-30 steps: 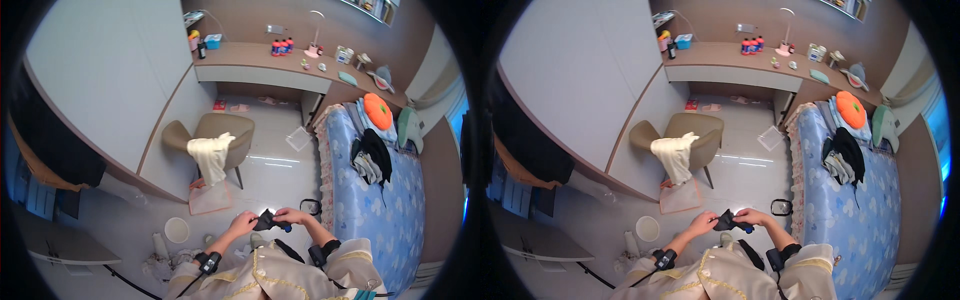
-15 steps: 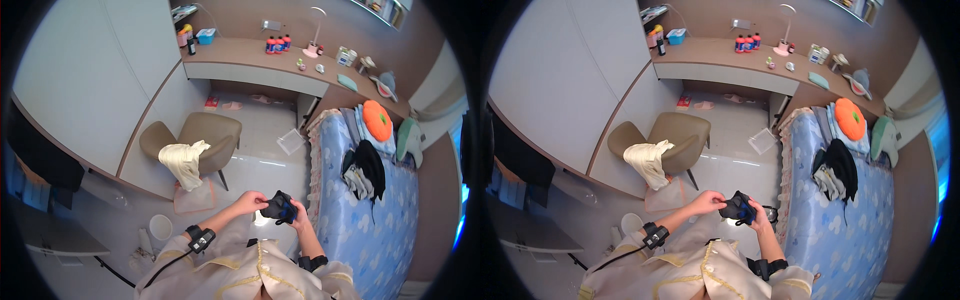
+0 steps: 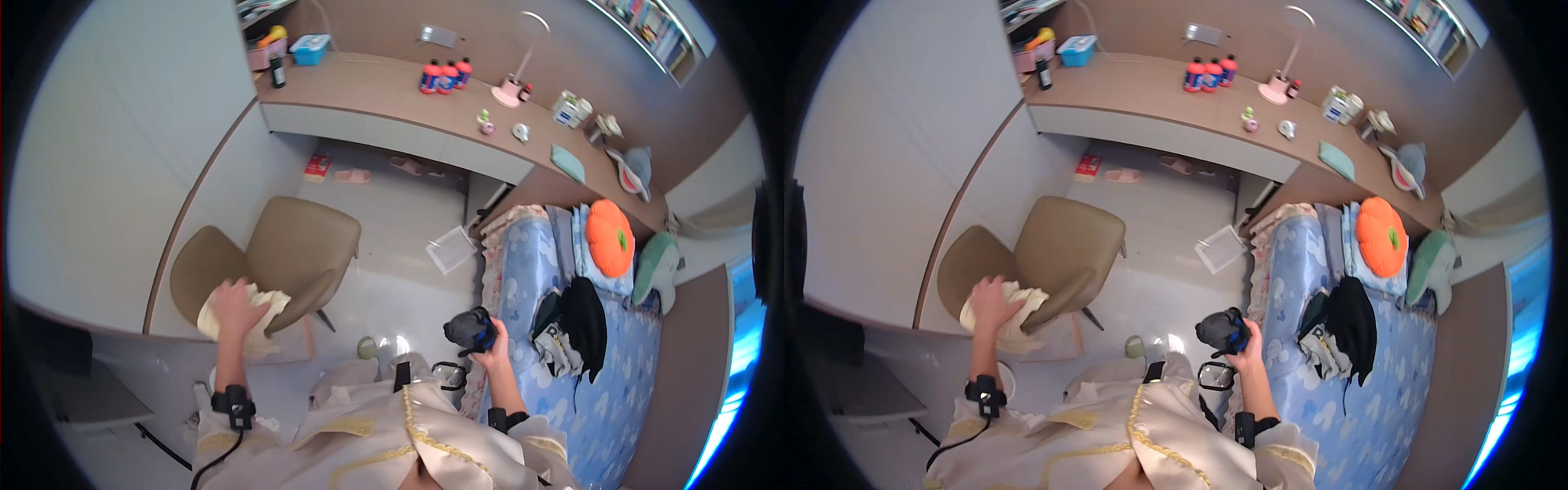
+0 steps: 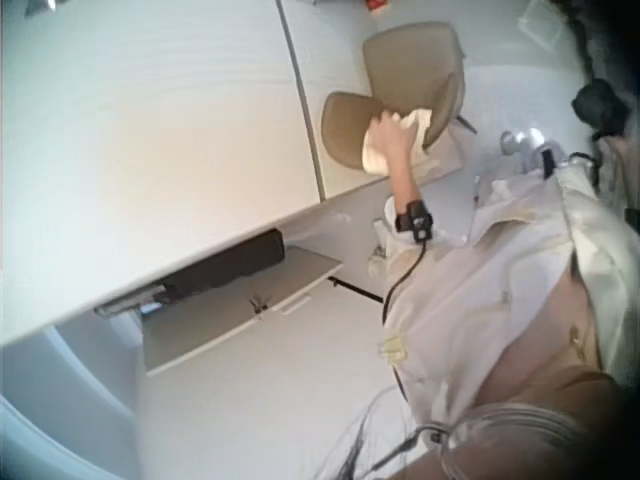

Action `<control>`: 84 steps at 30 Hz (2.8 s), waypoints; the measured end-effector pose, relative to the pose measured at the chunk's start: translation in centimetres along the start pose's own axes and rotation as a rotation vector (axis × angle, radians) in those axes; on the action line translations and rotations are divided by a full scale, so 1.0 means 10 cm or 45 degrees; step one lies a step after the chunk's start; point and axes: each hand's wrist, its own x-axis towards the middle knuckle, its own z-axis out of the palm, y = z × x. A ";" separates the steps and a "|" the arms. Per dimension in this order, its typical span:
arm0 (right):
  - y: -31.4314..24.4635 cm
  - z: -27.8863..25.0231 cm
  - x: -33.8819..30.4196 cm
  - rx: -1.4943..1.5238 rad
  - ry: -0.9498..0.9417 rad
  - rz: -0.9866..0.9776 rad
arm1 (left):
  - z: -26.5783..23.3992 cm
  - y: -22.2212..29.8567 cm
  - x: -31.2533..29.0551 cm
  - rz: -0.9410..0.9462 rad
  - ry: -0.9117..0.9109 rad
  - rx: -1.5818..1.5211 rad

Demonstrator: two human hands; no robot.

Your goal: The recorder uses a cloth to wipe down furniture, rinses the cloth in a basin, and continues cleaning a chair.

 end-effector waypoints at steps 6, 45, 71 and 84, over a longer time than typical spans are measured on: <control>-0.24 0.25 0.70 0.026 -0.038 0.199 | 0.30 -0.36 0.12 -0.227 -0.531 0.345; -2.22 -0.19 1.99 -0.089 0.013 0.402 | 1.02 5.22 1.19 1.099 -0.702 -1.165; 1.69 3.01 2.19 -1.585 -1.378 0.662 | 1.04 -0.15 -0.66 -1.524 1.408 -1.104; 3.07 3.47 1.47 -1.602 -2.710 -0.606 | 1.37 0.26 -0.75 -0.985 0.567 -1.921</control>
